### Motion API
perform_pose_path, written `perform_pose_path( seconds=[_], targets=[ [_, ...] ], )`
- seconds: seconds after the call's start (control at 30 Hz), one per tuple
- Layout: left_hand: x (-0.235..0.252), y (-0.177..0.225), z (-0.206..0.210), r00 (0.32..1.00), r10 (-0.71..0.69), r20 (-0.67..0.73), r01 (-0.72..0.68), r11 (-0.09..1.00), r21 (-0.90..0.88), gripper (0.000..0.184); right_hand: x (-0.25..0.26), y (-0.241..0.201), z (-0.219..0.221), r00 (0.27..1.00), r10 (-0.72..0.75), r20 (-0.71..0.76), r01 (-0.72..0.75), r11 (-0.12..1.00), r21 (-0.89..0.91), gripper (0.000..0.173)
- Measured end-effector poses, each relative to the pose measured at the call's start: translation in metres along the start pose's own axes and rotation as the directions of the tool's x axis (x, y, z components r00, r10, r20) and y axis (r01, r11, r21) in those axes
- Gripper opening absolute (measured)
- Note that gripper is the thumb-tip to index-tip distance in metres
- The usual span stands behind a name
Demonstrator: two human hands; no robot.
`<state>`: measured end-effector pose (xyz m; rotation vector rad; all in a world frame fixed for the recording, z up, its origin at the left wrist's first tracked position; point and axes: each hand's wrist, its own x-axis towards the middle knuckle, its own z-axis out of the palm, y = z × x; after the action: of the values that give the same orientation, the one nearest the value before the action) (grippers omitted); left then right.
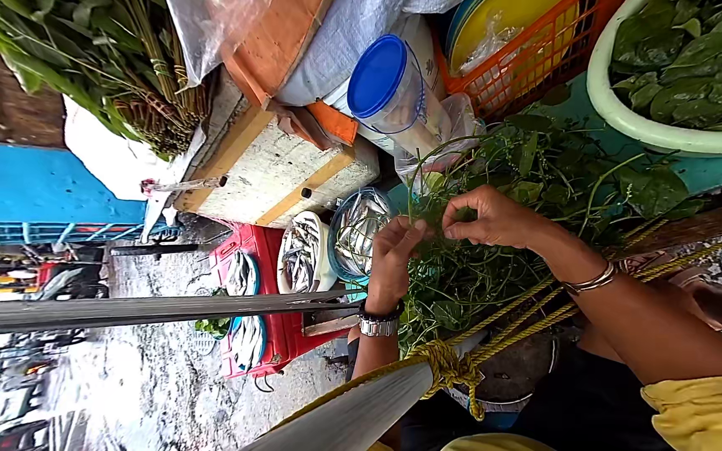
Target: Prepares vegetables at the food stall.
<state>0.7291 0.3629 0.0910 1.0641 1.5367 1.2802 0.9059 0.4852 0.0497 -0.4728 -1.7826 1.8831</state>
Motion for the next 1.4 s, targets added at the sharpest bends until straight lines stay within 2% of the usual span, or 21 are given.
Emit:
perform_pose_path(
  seconds=[0.13, 0.3, 0.57, 0.73, 0.83, 0.97, 1.07, 1.17, 1.3, 1.4],
  targets=[
    [-0.001, 0.001, -0.003, 1.000, -0.008, 0.013, 0.008, 1.000, 0.003, 0.010, -0.002, -0.004, -0.003, 0.998, 0.069, -0.011, -0.069, 0.997, 0.018, 0.005],
    [-0.002, -0.002, -0.007, 0.994, 0.028, 0.106, -0.039, 0.993, 0.110, 0.006, 0.000, -0.002, -0.002, 0.997, 0.048, -0.061, -0.052, 0.996, -0.070, 0.006],
    [-0.001, -0.005, 0.004, 0.999, 0.016, 0.040, -0.022, 0.986, 0.163, 0.007, 0.004, 0.004, 0.001, 0.997, -0.041, -0.062, 0.020, 0.953, -0.303, 0.002],
    [-0.001, -0.007, 0.005, 1.000, -0.025, 0.014, 0.022, 0.981, 0.194, 0.010, -0.001, 0.001, 0.004, 0.991, -0.112, -0.080, 0.076, 0.931, -0.358, 0.012],
    [0.000, -0.005, 0.003, 0.998, -0.070, -0.008, 0.070, 0.984, 0.164, 0.012, 0.000, 0.000, 0.000, 0.981, -0.138, -0.136, 0.102, 0.964, -0.247, 0.011],
    [0.002, -0.006, -0.001, 0.992, -0.107, -0.067, 0.110, 0.993, 0.044, 0.014, -0.003, -0.006, -0.011, 0.965, -0.087, -0.246, 0.108, 0.992, 0.073, 0.007],
    [0.004, -0.005, 0.004, 0.983, -0.141, -0.114, 0.143, 0.990, 0.007, 0.017, -0.005, -0.010, -0.006, 0.981, -0.062, -0.185, 0.092, 0.983, 0.158, 0.003],
    [0.006, -0.005, 0.011, 0.975, -0.174, -0.134, 0.173, 0.985, -0.023, 0.015, -0.004, -0.004, 0.005, 0.983, -0.143, -0.116, 0.146, 0.989, 0.021, 0.010],
    [0.006, -0.007, 0.015, 0.978, -0.170, -0.119, 0.171, 0.985, 0.002, 0.016, -0.001, 0.007, 0.011, 0.944, -0.318, -0.090, 0.286, 0.923, -0.256, 0.002],
    [0.006, -0.006, 0.018, 0.979, -0.175, -0.101, 0.176, 0.984, 0.008, 0.017, 0.001, 0.003, 0.013, 0.948, -0.313, -0.066, 0.261, 0.877, -0.402, 0.016]
  ],
)
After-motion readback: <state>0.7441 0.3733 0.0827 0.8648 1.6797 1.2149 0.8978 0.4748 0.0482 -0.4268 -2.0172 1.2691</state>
